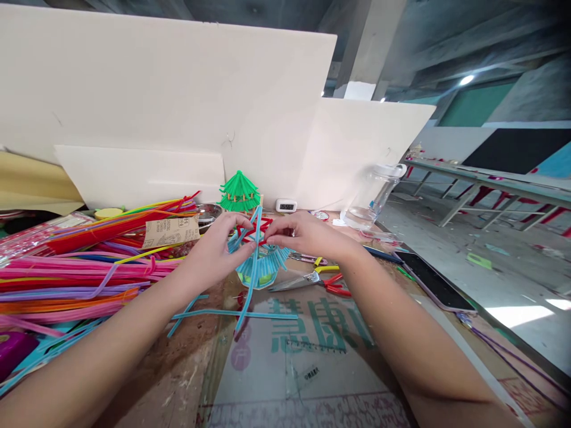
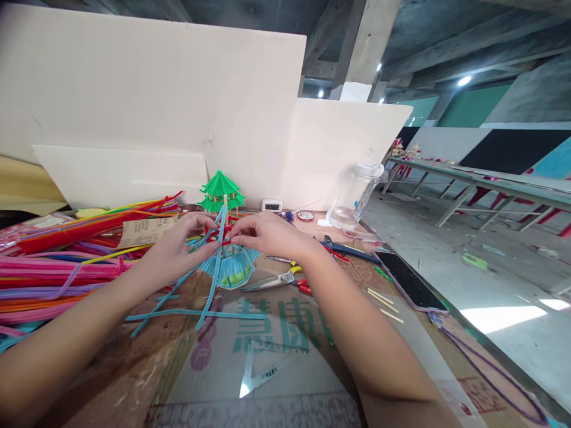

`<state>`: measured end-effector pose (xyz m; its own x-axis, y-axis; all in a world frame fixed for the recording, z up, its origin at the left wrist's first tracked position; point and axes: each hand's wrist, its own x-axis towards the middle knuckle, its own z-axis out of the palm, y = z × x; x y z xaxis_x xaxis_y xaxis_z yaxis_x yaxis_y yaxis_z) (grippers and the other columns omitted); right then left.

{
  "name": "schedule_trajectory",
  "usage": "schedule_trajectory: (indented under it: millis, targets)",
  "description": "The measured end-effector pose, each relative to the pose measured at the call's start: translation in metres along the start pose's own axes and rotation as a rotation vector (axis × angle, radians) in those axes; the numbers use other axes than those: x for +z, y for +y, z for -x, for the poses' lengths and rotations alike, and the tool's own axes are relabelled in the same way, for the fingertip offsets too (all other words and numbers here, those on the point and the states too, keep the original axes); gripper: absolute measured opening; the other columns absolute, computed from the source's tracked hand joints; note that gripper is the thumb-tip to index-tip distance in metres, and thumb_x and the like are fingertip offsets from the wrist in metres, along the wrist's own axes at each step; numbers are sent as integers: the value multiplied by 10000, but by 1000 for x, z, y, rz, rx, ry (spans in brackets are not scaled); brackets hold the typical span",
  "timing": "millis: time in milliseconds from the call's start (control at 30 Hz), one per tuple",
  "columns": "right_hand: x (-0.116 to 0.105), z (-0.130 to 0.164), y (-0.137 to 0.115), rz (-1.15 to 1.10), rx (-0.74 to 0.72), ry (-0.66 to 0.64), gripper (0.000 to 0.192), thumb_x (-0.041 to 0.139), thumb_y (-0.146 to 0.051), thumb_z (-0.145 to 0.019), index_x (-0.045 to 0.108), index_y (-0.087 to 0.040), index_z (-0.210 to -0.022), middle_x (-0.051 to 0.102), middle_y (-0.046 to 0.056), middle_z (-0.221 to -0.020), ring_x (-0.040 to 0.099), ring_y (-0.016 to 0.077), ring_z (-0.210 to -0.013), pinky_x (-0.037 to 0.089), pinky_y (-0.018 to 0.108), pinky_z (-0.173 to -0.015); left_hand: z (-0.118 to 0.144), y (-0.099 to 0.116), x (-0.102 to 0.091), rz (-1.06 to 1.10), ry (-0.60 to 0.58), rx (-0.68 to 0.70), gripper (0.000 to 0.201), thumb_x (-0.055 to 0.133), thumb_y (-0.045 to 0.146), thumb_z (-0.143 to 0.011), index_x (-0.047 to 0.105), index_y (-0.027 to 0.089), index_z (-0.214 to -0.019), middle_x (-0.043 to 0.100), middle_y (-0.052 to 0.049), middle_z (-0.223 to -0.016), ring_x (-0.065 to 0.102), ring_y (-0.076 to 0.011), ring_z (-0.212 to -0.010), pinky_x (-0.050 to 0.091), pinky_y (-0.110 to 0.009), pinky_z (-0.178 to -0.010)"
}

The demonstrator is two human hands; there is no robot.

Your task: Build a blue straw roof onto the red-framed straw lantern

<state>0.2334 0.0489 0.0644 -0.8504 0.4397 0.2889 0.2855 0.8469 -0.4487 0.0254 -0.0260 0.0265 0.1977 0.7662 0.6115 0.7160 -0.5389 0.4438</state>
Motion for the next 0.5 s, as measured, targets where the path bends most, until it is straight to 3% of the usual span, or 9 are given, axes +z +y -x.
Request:
schedule_trajectory:
  millis: [500]
  targets:
    - [-1, 0, 0, 20, 5, -5, 180, 566, -269, -891, 714, -181, -944, 691, 10, -823, 559, 115, -694, 362, 232, -617, 1, 1, 0, -9, -4, 16, 168, 567, 304, -859, 516, 220, -995, 573, -58, -1084, 538, -221, -1079, 434, -379, -942]
